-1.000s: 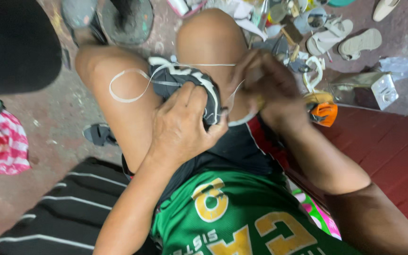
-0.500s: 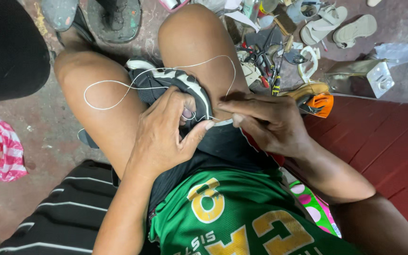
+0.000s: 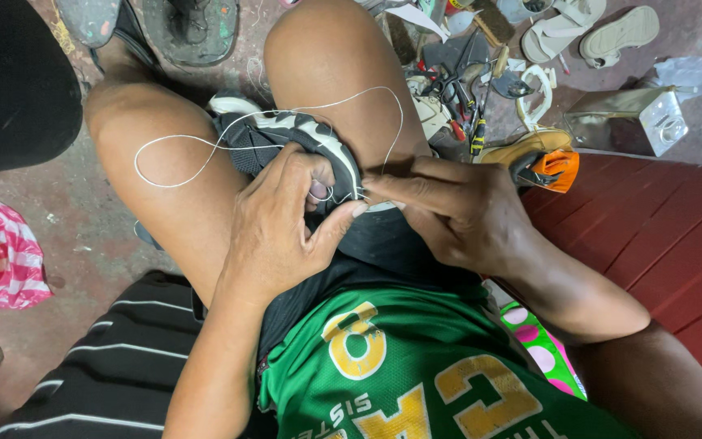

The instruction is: The person sits on the floor and sews a black and white shoe using a needle and white thread. They repeatedly pass the needle through the shoe's sole and pull the thread tight to secure the stitching.

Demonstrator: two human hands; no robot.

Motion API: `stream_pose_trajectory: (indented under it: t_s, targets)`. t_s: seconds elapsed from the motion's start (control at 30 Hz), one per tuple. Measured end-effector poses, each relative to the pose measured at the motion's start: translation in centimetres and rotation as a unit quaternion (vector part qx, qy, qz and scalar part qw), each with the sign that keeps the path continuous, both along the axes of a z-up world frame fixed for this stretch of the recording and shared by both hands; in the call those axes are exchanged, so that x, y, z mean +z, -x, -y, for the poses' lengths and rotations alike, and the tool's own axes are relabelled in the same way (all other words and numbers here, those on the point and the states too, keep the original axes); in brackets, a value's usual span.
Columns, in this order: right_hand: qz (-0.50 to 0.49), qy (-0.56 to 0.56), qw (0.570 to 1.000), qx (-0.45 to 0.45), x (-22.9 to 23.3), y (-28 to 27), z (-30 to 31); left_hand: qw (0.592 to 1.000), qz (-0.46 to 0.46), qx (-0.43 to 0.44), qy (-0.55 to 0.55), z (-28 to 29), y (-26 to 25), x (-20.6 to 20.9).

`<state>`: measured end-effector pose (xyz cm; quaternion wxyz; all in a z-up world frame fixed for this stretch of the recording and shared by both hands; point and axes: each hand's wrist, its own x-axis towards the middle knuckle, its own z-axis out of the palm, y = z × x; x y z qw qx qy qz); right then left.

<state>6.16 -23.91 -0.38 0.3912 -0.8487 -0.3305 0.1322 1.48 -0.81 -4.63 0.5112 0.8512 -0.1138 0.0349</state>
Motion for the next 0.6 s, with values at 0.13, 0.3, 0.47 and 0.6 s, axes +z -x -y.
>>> stream_pose_trajectory:
  t_s: [0.13,0.3,0.47,0.6]
  targets:
    - [0.09,0.098,0.991,-0.003,2.1,0.7,-0.4,1.0,-0.006,0.004,-0.001,0.2,0.1,0.1]
    - [0.146,0.164,0.976,-0.002,3.7,0.9,-1.0,1.0,-0.013,-0.003,0.001,0.2,0.0,0.4]
    - [0.144,0.218,0.965,0.012,4.8,0.6,-1.6,1.0,0.011,0.007,-0.023,0.7,0.0,0.3]
    - [0.16,0.235,0.958,0.03,4.0,-0.5,-1.7,0.999,0.008,0.019,-0.045,1.0,-0.2,0.3]
